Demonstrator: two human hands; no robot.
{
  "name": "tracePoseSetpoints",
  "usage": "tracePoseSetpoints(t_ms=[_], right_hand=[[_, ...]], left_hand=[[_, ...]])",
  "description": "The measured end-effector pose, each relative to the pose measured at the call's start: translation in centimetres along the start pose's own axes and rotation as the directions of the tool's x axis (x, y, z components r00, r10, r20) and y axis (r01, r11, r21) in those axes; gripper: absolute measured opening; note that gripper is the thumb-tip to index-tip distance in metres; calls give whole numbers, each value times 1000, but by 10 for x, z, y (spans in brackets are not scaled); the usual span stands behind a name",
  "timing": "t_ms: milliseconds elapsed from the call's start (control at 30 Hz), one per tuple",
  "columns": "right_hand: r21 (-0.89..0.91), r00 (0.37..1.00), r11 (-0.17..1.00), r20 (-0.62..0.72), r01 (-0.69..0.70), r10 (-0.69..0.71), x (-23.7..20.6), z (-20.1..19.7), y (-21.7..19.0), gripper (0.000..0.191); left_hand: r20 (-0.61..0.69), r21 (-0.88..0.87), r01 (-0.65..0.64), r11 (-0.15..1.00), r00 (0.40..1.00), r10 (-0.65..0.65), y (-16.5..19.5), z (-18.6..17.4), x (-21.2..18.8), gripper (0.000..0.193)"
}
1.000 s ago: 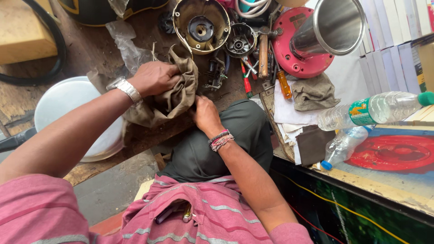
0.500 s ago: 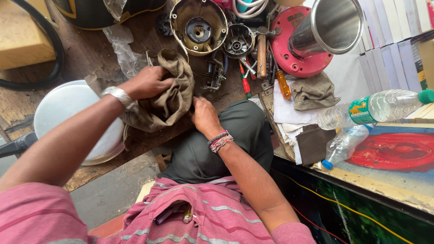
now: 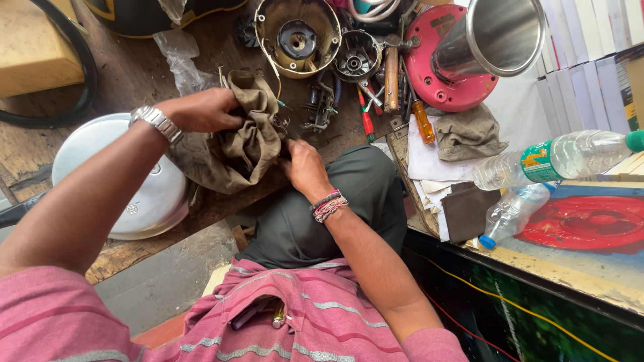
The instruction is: The person sits at a cluttered workbench and handles a small motor or electrical component, wiping it with a cloth, then using a screwdriver to adjust parts. They repeatedly pick up and set down the component while manipulating wires and small metal pieces.
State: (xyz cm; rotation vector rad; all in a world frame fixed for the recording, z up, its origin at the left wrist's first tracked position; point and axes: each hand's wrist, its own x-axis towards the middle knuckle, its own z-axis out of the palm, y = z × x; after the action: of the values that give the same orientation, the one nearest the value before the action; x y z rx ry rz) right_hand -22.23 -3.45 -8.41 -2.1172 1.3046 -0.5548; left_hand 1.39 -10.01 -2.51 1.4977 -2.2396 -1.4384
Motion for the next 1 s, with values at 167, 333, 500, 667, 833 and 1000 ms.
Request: tracePoseSetpoints(t_ms=[167,333,500,667,833,1000], right_hand=[[2,1000,1000,-7,-9,9,0,-1,0,27],[-19,1000,1000,-1,-25,25,0,-1,0,29],[2,1000,1000,-7,-22,22,-2,-2,1,29],[-17,999,999,2,-36,36,-1,-2,2,30],[-30,997,997,36,-68,69,-1,-1,2,31],[8,999,999,-28,34,-34,-2,-4,1,26]], left_hand=[[2,436,-127,891,990,141,8,-7,8,21],[38,588,-169,791,983,182,14,-8,12,14],[-18,251,69,965,998,-66,14,-14,7,17],[-62,-150,131,980,988,-141,8,-3,1,23],[-108,-243,124,962,982,-154,6,10,0,28],[-356,-181,61,982,926,-123,15,31,-5,32]])
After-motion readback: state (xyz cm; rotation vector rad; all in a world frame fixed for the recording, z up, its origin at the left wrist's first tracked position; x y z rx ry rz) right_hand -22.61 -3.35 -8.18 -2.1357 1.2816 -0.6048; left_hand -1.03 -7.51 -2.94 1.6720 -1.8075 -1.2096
